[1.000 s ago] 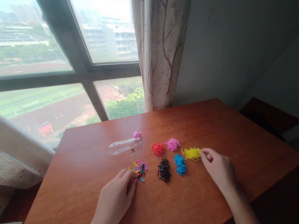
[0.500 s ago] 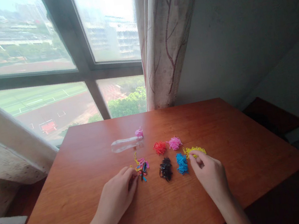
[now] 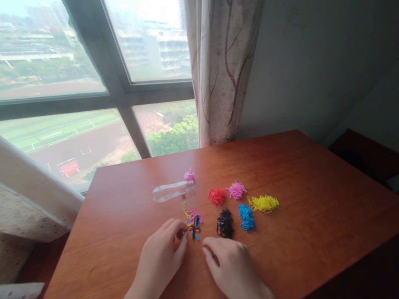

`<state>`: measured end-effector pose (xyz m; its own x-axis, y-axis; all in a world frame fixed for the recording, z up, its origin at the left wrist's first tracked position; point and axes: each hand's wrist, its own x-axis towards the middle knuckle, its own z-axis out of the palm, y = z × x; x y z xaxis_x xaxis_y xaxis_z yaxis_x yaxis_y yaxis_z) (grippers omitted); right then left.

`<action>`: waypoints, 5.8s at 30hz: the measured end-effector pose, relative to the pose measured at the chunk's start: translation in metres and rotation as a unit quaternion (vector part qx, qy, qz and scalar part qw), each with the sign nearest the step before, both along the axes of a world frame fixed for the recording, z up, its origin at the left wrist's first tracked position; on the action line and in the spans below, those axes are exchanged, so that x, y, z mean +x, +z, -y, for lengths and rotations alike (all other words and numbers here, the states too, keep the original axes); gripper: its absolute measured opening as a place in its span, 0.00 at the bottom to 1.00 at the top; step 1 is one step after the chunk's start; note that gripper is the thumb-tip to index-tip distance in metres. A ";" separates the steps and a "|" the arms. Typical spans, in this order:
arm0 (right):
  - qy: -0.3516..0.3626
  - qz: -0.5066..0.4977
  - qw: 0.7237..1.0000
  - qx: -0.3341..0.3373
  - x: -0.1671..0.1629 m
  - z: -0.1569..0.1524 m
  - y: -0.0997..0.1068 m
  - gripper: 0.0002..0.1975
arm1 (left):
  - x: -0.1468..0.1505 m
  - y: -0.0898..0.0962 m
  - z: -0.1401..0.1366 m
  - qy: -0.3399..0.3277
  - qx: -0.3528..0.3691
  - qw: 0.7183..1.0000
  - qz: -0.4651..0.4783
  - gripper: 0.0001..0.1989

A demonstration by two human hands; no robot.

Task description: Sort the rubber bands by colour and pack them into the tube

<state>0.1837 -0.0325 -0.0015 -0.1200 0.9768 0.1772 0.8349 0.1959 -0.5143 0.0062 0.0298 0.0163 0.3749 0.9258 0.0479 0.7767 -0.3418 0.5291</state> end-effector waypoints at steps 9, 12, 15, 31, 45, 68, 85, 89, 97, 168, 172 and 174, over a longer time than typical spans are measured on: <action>0.039 -0.020 0.998 0.046 0.007 0.017 -0.015 0.10 | 0.054 0.030 -0.010 -0.101 0.008 0.995 0.004 0.08; 0.040 -0.022 0.997 0.055 0.007 0.018 -0.019 0.09 | 0.072 0.029 -0.016 -0.120 0.024 0.992 -0.041 0.08; 0.041 -0.033 0.997 0.052 0.008 0.019 -0.023 0.09 | 0.082 0.025 -0.020 -0.128 0.030 0.990 -0.060 0.07; -0.009 -0.030 0.999 0.012 0.002 0.015 -0.013 0.08 | -0.001 0.013 -0.022 0.002 0.032 0.997 -0.067 0.10; -0.036 0.082 0.996 -0.010 -0.023 -0.018 -0.004 0.05 | -0.025 -0.003 -0.010 0.029 -0.011 0.999 -0.041 0.09; -0.100 -0.116 0.982 0.108 0.064 -0.003 -0.002 0.11 | -0.018 -0.009 -0.005 0.000 -0.014 0.998 -0.064 0.08; -0.036 -0.018 0.996 0.076 0.128 0.014 -0.021 0.13 | -0.014 -0.007 -0.004 0.001 -0.014 0.997 -0.071 0.09; -0.021 0.008 0.997 0.075 0.131 0.010 -0.024 0.13 | -0.014 -0.006 -0.005 0.002 -0.014 0.998 -0.069 0.08; -0.064 -0.011 0.992 0.112 0.126 0.010 -0.021 0.10 | -0.011 -0.004 -0.005 0.002 -0.020 0.997 -0.077 0.09; 0.010 -0.055 0.997 0.050 -0.010 -0.003 -0.022 0.09 | -0.008 0.006 -0.029 0.029 0.024 0.997 -0.063 0.13; 0.002 -0.041 0.999 0.030 -0.010 -0.004 -0.020 0.09 | -0.021 -0.005 -0.024 0.026 0.012 0.997 -0.076 0.11; -0.002 -0.029 0.999 0.013 -0.011 -0.005 -0.017 0.09 | -0.024 -0.009 -0.022 0.021 0.011 0.997 -0.070 0.10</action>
